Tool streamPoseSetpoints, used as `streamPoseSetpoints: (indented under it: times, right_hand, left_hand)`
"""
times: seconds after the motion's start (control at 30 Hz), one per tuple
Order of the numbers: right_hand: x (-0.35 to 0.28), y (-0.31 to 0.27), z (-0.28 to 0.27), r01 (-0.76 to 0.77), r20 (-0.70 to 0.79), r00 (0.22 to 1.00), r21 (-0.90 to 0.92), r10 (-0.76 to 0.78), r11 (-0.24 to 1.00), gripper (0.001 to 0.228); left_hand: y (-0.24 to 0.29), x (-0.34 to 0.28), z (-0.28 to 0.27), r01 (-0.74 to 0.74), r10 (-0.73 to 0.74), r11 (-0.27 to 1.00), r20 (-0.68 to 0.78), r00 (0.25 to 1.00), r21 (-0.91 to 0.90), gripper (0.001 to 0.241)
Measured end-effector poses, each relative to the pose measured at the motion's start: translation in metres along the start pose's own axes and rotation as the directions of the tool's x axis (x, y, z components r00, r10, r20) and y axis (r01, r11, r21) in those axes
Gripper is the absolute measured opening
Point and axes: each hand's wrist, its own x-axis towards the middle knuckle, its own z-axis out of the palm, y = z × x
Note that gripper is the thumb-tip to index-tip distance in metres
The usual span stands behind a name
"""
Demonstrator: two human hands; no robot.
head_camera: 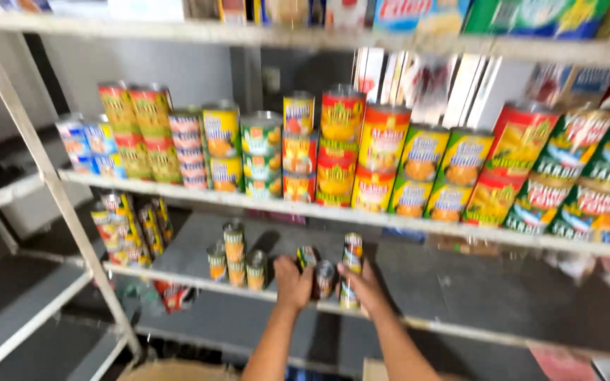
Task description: The recorder is organizing and restocking various canned goods and snack packages on shelves from a cardboard box.
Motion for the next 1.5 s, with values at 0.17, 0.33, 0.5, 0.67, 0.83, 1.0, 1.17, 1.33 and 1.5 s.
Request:
streamPoseSetpoints:
  times: [0.17, 0.33, 0.5, 0.67, 0.83, 1.0, 1.17, 1.33, 1.5]
  right_hand:
    - [0.008, 0.003, 0.006, 0.087, 0.013, 0.996, -0.025, -0.086, 0.996, 0.050]
    - [0.006, 0.003, 0.006, 0.077, -0.004, 0.997, -0.083, -0.077, 0.994, 0.053]
    - [-0.004, 0.010, 0.006, 0.114, 0.019, 0.993, -0.084, -0.112, 0.990, 0.054]
    - [-0.007, -0.017, 0.018, 0.100, 0.038, 0.995, -0.069, -0.097, 0.993, 0.053]
    - [-0.009, -0.008, 0.012, 0.080, 0.057, 0.995, -0.022, -0.079, 0.997, 0.052]
    - [-0.012, -0.016, 0.017, 0.066, 0.072, 0.995, -0.024, -0.064, 0.998, 0.053]
    - [-0.018, -0.018, 0.019, 0.057, 0.094, 0.994, -0.001, -0.057, 0.998, 0.055]
    - [-0.009, -0.017, 0.013, 0.032, 0.108, 0.994, 0.034, -0.036, 0.999, 0.057]
    - [-0.011, -0.008, 0.006, 0.032, 0.140, 0.989, 0.052, -0.039, 0.998, 0.059]
  left_hand:
    - [0.036, 0.057, -0.019, 0.402, -0.392, 0.912, 0.113, 0.913, -0.082, 0.093]
    - [-0.004, 0.078, 0.007, 0.454, -0.441, 0.891, 0.290, 0.849, 0.025, 0.087]
    - [-0.036, 0.075, 0.024, 0.416, -0.373, 0.907, 0.339, 0.863, -0.062, 0.057]
    - [0.056, 0.091, -0.044, 0.658, -0.569, 0.748, 0.587, 0.576, 0.079, 0.041]
    - [0.035, 0.092, -0.025, 0.583, -0.564, 0.789, 0.606, 0.561, 0.195, 0.032]
    - [0.049, 0.081, -0.064, 0.470, -0.085, 0.669, 0.569, 0.818, -0.575, 0.050]
    - [0.081, 0.051, -0.086, 0.413, 0.146, 0.603, 0.603, 0.784, -0.682, 0.064]
    - [0.095, 0.050, -0.090, 0.367, 0.140, 0.721, 0.642, 0.753, -0.588, 0.071]
    - [0.081, 0.045, -0.083, 0.196, 0.249, 0.806, 0.620, 0.744, -0.558, 0.061]
